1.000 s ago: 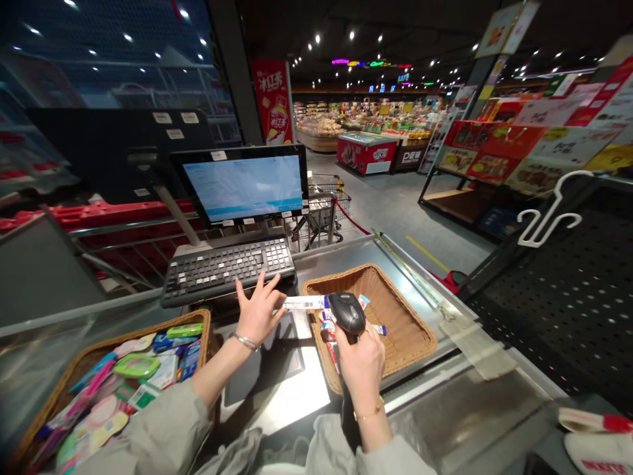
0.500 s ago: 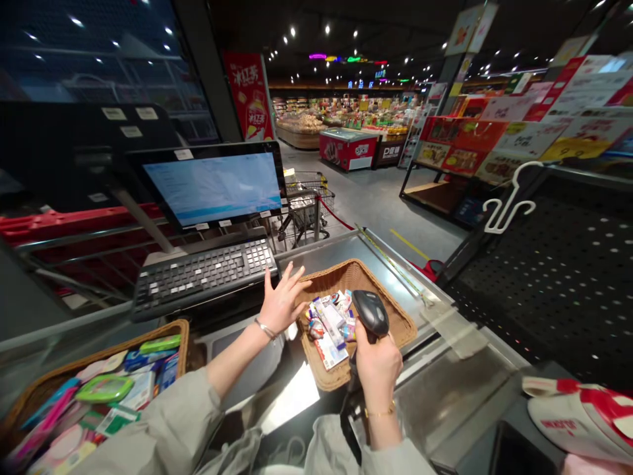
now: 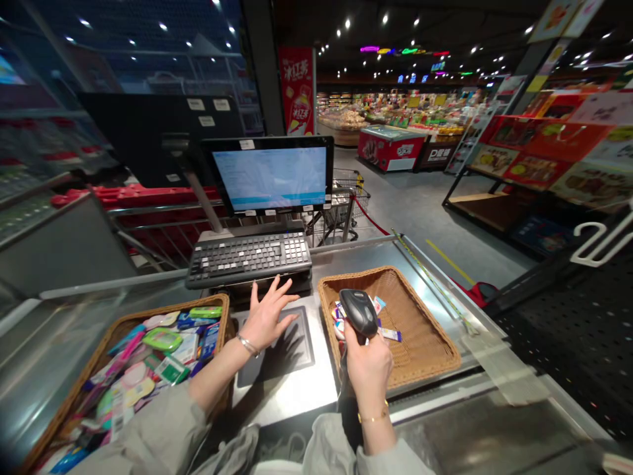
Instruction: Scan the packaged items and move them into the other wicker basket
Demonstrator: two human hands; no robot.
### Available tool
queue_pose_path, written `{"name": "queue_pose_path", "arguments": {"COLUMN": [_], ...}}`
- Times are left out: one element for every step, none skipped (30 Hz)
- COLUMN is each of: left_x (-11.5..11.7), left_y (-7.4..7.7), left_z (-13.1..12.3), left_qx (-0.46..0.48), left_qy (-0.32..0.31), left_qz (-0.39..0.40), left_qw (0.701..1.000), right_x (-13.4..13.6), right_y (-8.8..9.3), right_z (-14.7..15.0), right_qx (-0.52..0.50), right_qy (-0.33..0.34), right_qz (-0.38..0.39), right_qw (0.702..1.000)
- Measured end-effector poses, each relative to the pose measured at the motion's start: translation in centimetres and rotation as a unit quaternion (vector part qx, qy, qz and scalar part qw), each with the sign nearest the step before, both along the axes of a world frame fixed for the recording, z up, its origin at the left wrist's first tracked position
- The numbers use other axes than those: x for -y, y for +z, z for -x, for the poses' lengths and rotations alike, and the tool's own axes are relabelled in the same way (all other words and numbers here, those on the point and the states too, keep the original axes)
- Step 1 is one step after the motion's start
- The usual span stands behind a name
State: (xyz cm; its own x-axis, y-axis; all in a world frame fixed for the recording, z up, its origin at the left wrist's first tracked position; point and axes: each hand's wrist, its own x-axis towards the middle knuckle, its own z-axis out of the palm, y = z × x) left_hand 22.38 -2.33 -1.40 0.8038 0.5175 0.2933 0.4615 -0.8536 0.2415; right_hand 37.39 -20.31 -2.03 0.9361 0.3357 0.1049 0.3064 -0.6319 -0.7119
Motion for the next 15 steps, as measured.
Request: {"name": "queue_pose_path", "arguments": {"left_x": [-0.1, -0.1, -0.2, -0.2, -0.2, -0.2, -0.1, 0.0, 0.1, 0.2, 0.3, 0.3, 0.4, 0.4, 0.5], "left_y": [0.0, 0.0, -0.1, -0.2, -0.3, -0.5, -0.7, -0.9, -1.2, -1.4, -1.6, -1.8, -1.9, -2.0, -2.1], "left_z": [0.9, 1.7, 2.6, 3.4, 4.3, 5.1, 5.9, 6.7, 7.5, 8.3, 9.1, 9.8, 10.5, 11.3, 12.0], "left_qx": [-0.002, -0.003, -0.003, -0.003, -0.003, -0.003, -0.003, -0.004, -0.004, -0.005, -0.007, -0.008, -0.009, -0.01, -0.012], "left_qy": [0.011, 0.022, 0.032, 0.042, 0.051, 0.059, 0.067, 0.076, 0.085, 0.096, 0.107, 0.119, 0.13, 0.141, 0.152], "left_qz": [0.003, 0.004, 0.005, 0.006, 0.007, 0.008, 0.01, 0.013, 0.016, 0.018, 0.022, 0.025, 0.028, 0.031, 0.033], "left_qw": [1.0, 1.0, 0.999, 0.999, 0.999, 0.998, 0.998, 0.997, 0.996, 0.995, 0.994, 0.993, 0.991, 0.989, 0.988], "right_x": [-0.4, -0.9, -1.3, -1.8, -2.2, -2.6, -3.0, -3.3, -3.7, -4.0, -4.4, -4.7, -5.0, -5.3, -5.6], "right_y": [0.0, 0.0, 0.0, 0.0, -0.1, -0.1, -0.2, -0.4, -0.5, -0.6, -0.7, -0.8, -0.9, -0.9, -0.9], "right_z": [0.4, 0.9, 1.3, 1.7, 2.1, 2.5, 2.9, 3.3, 3.7, 4.1, 4.4, 4.8, 5.2, 5.6, 5.9], "right_qx": [-0.01, -0.025, -0.036, -0.037, -0.035, -0.031, -0.028, -0.027, -0.027, -0.027, -0.027, -0.026, -0.023, -0.019, -0.014], "right_qy": [0.014, 0.028, 0.042, 0.056, 0.072, 0.091, 0.112, 0.132, 0.15, 0.165, 0.177, 0.189, 0.201, 0.217, 0.235], "right_qz": [0.001, 0.002, 0.0, -0.004, -0.009, -0.014, -0.016, -0.016, -0.012, -0.006, 0.003, 0.011, 0.015, 0.014, 0.008], "right_qw": [1.0, 0.999, 0.998, 0.998, 0.997, 0.995, 0.993, 0.991, 0.988, 0.986, 0.984, 0.982, 0.979, 0.976, 0.972]}}
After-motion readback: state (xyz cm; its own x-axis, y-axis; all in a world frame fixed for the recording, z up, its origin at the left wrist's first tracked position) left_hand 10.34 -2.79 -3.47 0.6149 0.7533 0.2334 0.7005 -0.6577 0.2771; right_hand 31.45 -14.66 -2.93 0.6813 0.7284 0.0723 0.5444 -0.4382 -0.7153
